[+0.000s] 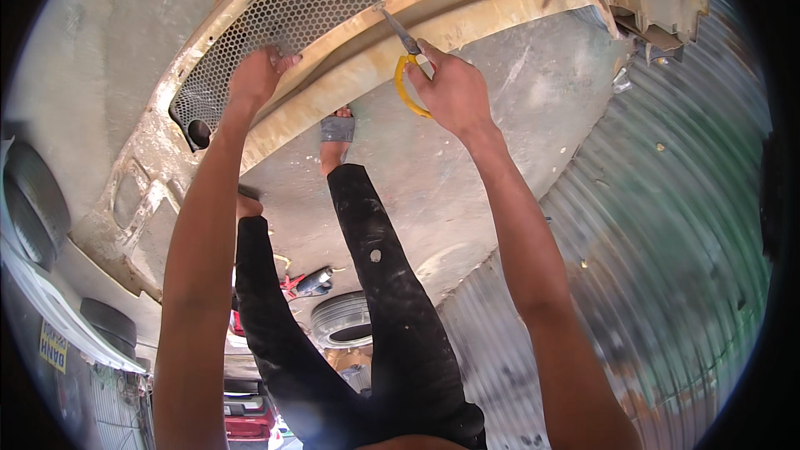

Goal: The person removes a mesh grille from a car bumper using scissors, then uses a hammer to tap and adjust the bumper frame. The person handles the bumper, mesh grille, scissors, and hammer in a workshop setting.

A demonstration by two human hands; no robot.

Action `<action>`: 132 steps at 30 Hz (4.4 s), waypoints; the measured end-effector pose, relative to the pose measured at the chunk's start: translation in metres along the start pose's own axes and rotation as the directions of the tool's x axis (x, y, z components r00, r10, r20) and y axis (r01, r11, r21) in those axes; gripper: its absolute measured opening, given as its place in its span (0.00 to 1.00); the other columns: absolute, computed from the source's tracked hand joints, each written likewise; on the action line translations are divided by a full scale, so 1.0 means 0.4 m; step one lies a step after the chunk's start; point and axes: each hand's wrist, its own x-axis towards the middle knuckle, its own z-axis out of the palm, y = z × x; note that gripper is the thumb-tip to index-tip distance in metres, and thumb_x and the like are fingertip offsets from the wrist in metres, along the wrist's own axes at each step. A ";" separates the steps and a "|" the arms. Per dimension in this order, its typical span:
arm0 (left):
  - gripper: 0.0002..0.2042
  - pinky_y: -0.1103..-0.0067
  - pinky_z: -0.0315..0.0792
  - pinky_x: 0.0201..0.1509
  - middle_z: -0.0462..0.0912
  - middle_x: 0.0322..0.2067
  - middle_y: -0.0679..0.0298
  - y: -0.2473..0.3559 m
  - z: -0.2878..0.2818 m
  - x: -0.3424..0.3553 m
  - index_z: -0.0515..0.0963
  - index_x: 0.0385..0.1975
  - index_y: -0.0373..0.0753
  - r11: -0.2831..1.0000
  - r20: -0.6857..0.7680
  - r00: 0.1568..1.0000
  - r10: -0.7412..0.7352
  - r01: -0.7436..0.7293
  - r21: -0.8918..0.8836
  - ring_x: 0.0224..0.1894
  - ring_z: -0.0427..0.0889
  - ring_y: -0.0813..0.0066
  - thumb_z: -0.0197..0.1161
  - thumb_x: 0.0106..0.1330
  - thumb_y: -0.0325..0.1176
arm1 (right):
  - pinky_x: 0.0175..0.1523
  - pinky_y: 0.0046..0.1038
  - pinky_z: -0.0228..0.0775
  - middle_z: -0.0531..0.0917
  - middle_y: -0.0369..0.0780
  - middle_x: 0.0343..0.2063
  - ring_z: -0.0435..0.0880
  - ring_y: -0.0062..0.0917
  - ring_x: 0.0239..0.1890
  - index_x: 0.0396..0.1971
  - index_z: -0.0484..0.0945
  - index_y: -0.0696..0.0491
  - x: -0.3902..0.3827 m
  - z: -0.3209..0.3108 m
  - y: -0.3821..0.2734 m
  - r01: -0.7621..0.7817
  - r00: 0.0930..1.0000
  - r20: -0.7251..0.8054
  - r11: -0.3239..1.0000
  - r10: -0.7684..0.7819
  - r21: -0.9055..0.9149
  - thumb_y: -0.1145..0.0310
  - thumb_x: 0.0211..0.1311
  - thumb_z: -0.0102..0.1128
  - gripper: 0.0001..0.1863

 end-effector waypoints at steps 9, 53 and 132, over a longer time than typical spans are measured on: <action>0.34 0.59 0.73 0.49 0.84 0.38 0.43 -0.027 0.028 0.010 0.78 0.45 0.32 1.000 -0.053 0.998 0.022 -0.023 -0.016 0.46 0.82 0.44 0.59 0.62 0.64 | 0.45 0.39 0.77 0.86 0.50 0.32 0.86 0.41 0.38 0.55 0.77 0.60 0.011 -0.021 -0.007 -0.057 0.996 0.077 0.996 0.052 0.072 0.59 0.61 0.60 0.26; 0.17 0.57 0.73 0.52 0.83 0.42 0.44 -0.224 0.083 -0.253 0.78 0.42 0.35 0.993 0.006 0.998 -0.067 0.068 -0.095 0.48 0.81 0.44 0.58 0.67 0.44 | 0.42 0.43 0.76 0.84 0.52 0.33 0.84 0.48 0.37 0.54 0.78 0.49 -0.029 -0.095 -0.113 -0.035 0.982 0.171 0.972 0.076 -0.233 0.55 0.63 0.58 0.22; 0.19 0.60 0.69 0.52 0.71 0.46 0.50 0.212 0.385 -0.787 0.72 0.44 0.34 0.530 0.090 0.606 -0.790 0.750 -0.395 0.52 0.72 0.52 0.60 0.64 0.44 | 0.41 0.42 0.80 0.86 0.50 0.30 0.86 0.44 0.33 0.30 0.85 0.57 0.422 0.069 -0.811 0.917 0.391 0.897 0.008 -0.206 -0.398 0.76 0.53 0.57 0.08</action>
